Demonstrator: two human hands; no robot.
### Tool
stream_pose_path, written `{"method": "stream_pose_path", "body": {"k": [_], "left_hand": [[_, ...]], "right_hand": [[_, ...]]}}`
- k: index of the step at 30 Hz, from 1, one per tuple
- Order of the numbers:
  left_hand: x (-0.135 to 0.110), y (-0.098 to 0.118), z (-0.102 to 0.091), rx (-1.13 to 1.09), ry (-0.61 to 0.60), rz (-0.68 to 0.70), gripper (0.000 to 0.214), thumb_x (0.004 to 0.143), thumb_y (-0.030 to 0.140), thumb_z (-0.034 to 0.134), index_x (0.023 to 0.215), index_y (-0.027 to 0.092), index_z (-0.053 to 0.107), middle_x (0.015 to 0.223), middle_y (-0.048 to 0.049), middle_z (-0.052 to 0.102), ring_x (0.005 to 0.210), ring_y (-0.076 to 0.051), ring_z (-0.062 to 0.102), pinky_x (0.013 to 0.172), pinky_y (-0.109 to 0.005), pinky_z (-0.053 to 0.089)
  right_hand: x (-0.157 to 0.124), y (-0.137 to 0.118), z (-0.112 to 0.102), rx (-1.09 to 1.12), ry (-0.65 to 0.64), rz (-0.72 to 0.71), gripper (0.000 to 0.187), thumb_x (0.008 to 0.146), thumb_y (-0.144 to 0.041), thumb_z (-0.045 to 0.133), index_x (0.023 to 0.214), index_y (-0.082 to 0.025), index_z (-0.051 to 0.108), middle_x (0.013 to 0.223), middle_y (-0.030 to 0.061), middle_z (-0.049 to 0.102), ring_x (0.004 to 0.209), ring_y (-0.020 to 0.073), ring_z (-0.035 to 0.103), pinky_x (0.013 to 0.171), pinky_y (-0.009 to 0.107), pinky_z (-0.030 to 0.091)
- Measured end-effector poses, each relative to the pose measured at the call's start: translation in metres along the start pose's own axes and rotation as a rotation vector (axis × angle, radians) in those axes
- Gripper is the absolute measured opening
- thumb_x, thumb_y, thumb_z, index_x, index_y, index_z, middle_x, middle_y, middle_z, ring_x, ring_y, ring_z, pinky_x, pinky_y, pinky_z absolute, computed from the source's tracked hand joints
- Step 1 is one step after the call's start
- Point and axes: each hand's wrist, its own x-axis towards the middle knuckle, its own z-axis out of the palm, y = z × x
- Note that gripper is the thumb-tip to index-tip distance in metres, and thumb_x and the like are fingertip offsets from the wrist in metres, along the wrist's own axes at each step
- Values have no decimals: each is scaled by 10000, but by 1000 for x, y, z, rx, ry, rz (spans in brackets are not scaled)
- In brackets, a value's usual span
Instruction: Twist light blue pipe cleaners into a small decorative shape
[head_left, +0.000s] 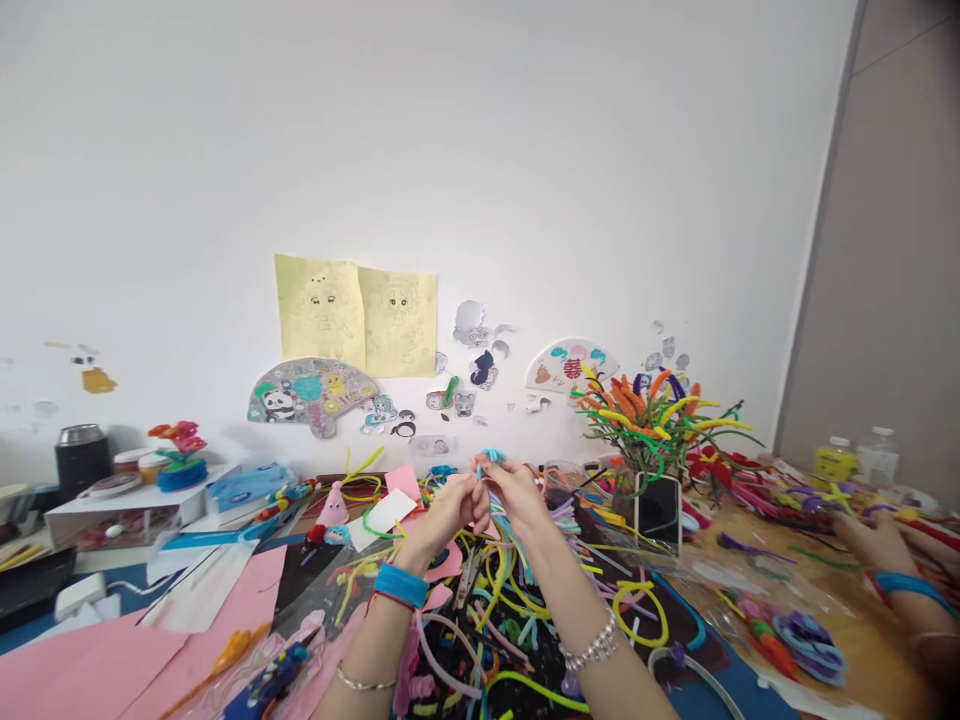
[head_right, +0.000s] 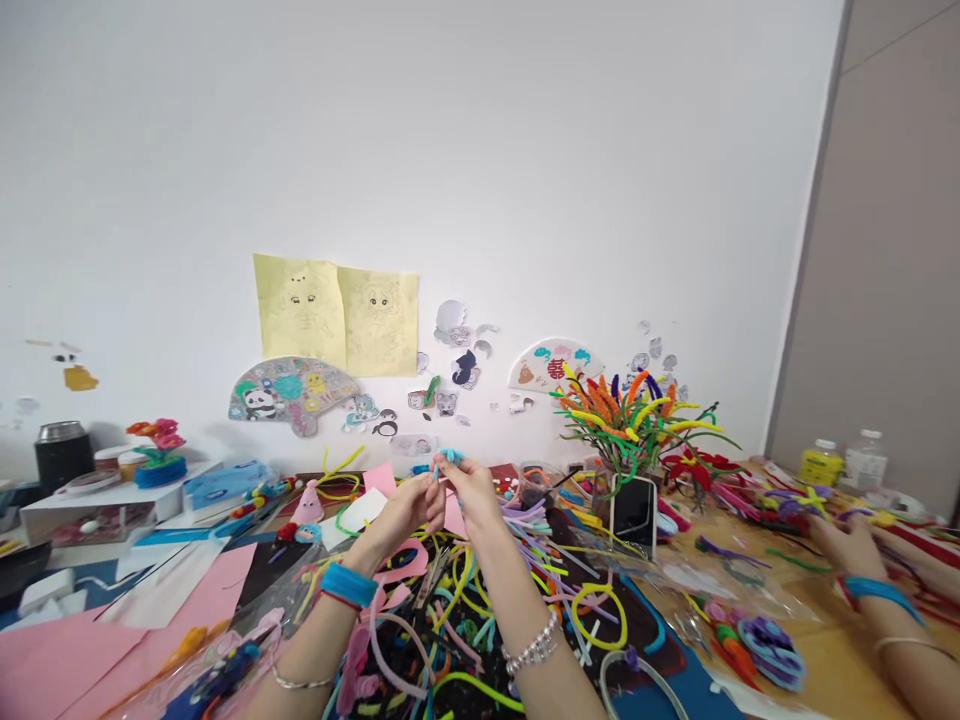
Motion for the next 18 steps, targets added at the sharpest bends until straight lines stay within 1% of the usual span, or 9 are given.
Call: {"method": "stream_pose_path", "body": {"k": [2,4,6,8,10,11,13,15,18], "left_hand": [[1,-5,-2,7,11,-17,378,867,450,343,574,215,384,493,35,423,418,-127,438,472,-282,384],[1,-8,-7,46,67,-16,375,863,447,384,587,200,440,500,24,457,443,-133,457,469,-271,373],[0,-7,-14,87,168,17,324,859,444,447,681,182,514,562,23,498,490,-125,463,485,-251,359],[0,-3,-18,123,251,60,245,818,422,562,833,178,568,675,14,559,571,-124,494,533,-242,374],[1,1,-18,157,279,84,287,756,382,660,943,172,603,763,-9,612,648,-143,537,590,-251,404],[2,3,-18,170,284,89,303,738,366,684,957,165,621,777,-19,629,669,-153,551,612,-259,414],[4,4,-16,184,297,92,275,732,354,690,917,153,659,750,-27,646,670,-165,562,621,-269,423],[5,4,-16,178,323,95,246,736,358,685,869,151,679,730,-26,652,662,-164,563,609,-266,423],[4,5,-20,151,368,91,248,743,368,678,871,156,687,768,-29,669,668,-152,561,608,-257,424]], "right_hand": [[0,0,-1,-35,-25,6,342,544,-466,797,613,-147,694,581,30,652,576,141,563,585,269,437],[1,0,-3,-80,-40,12,349,537,-465,804,575,-142,677,538,14,628,533,120,532,552,252,417],[2,1,-6,-131,-49,17,356,546,-458,804,511,-141,643,480,-6,592,479,93,485,509,231,383],[2,3,-7,-178,-70,29,374,567,-452,794,461,-143,613,418,-19,553,429,78,449,467,220,346],[0,3,-7,-210,-110,51,376,585,-449,783,454,-141,612,386,-23,534,401,78,447,451,218,343],[-2,3,-7,-218,-133,61,369,590,-449,779,466,-139,621,388,-23,538,399,81,459,454,220,357],[-5,2,-5,-218,-178,77,346,602,-452,771,533,-132,659,444,-14,581,435,90,508,496,227,411],[-7,-1,-4,-203,-216,89,331,597,-450,776,635,-130,701,556,5,646,515,105,571,576,247,473],[-6,-5,-5,-176,-234,105,378,564,-453,795,772,-143,732,710,30,700,619,134,629,679,297,524]]}}
